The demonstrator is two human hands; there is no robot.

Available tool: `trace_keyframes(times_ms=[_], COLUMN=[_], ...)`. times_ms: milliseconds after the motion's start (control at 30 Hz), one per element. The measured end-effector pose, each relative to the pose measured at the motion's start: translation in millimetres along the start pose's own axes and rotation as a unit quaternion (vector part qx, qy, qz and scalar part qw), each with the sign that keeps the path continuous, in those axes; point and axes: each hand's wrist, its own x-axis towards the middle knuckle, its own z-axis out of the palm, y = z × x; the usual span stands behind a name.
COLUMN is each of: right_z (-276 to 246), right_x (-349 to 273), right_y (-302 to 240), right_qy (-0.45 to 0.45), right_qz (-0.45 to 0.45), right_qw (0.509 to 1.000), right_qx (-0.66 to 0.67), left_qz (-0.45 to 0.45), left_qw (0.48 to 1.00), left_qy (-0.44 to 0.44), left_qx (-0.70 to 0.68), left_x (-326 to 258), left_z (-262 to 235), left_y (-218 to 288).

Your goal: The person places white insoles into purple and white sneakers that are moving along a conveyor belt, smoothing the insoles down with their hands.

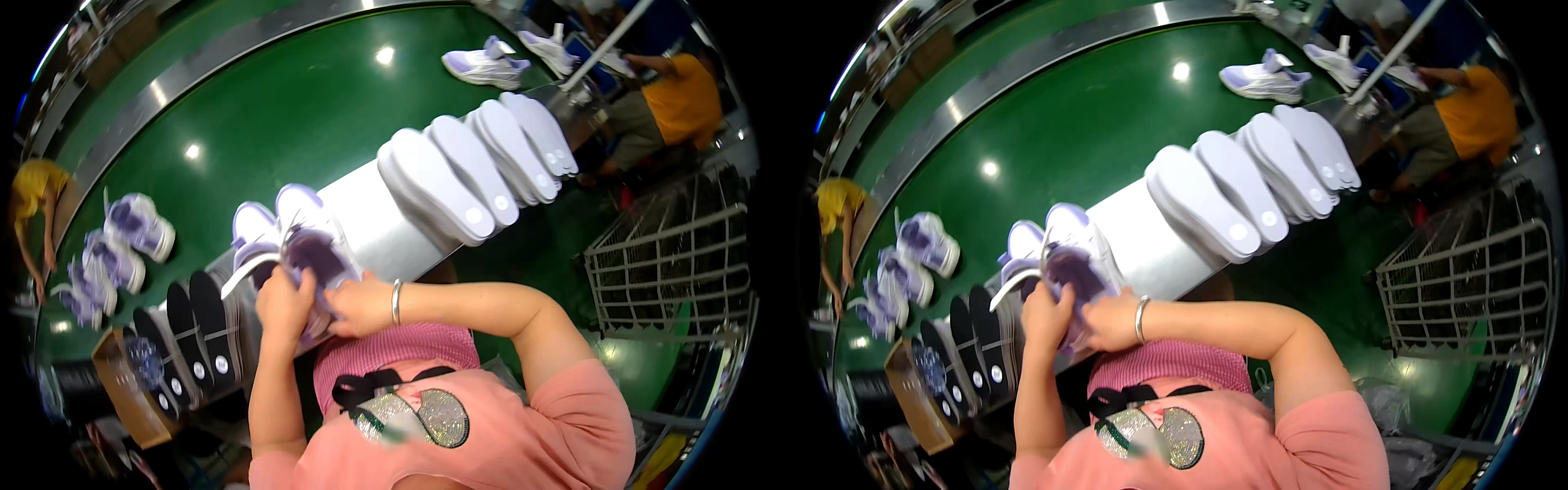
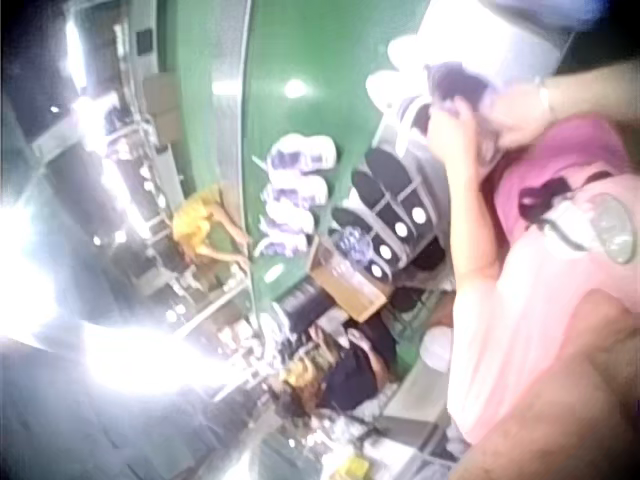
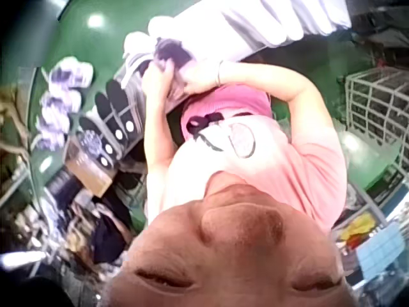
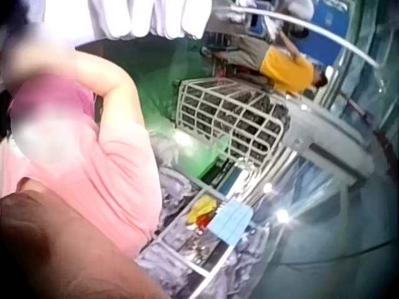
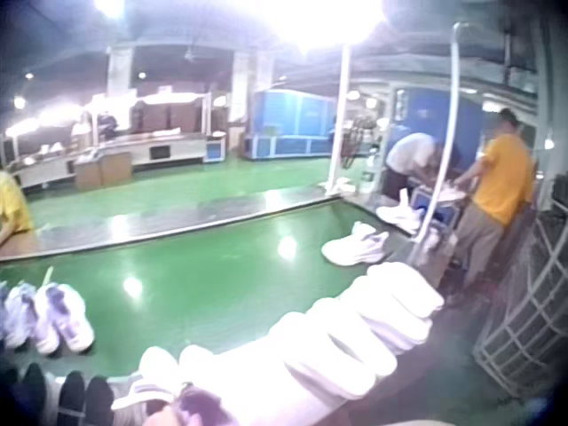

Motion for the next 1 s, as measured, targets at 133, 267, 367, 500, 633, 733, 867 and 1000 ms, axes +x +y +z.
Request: trace_keyframes(times_ms=[133,267,367,500,633,733,867,1000], right_z=[8,-5,-2,3,-9,-17,-17,-43], right_x=[-28,-56,-67,-84,-101,-118,-142,-176], right_y=[20,45,68,87,97,94,90,91], right_qy=[0.313,0.326,0.337,0.333,0.346,0.355,0.374,0.408], right_qz=[-0.212,-0.165,-0.110,-0.092,-0.078,-0.055,-0.036,-0.009], right_qw=[0.924,0.930,0.935,0.937,0.933,0.930,0.924,0.913], right_qx=[-0.047,0.028,0.020,0.045,0.067,0.081,0.063,0.011], left_qz=[0.030,0.023,0.036,0.124,0.232,0.145,0.227,0.222], left_qw=[0.997,0.985,0.975,0.926,0.944,0.982,0.962,0.964], left_qy=[0.041,0.083,0.174,0.299,0.213,0.072,0.153,0.143], left_qx=[-0.058,-0.152,-0.131,-0.193,-0.100,-0.098,0.002,-0.022], left_x=[36,119,175,167,107,71,53,58], left_z=[-3,-29,-45,-27,32,82,114,111], left_y=[-25,-64,-84,-43,-15,-7,-8,-11])
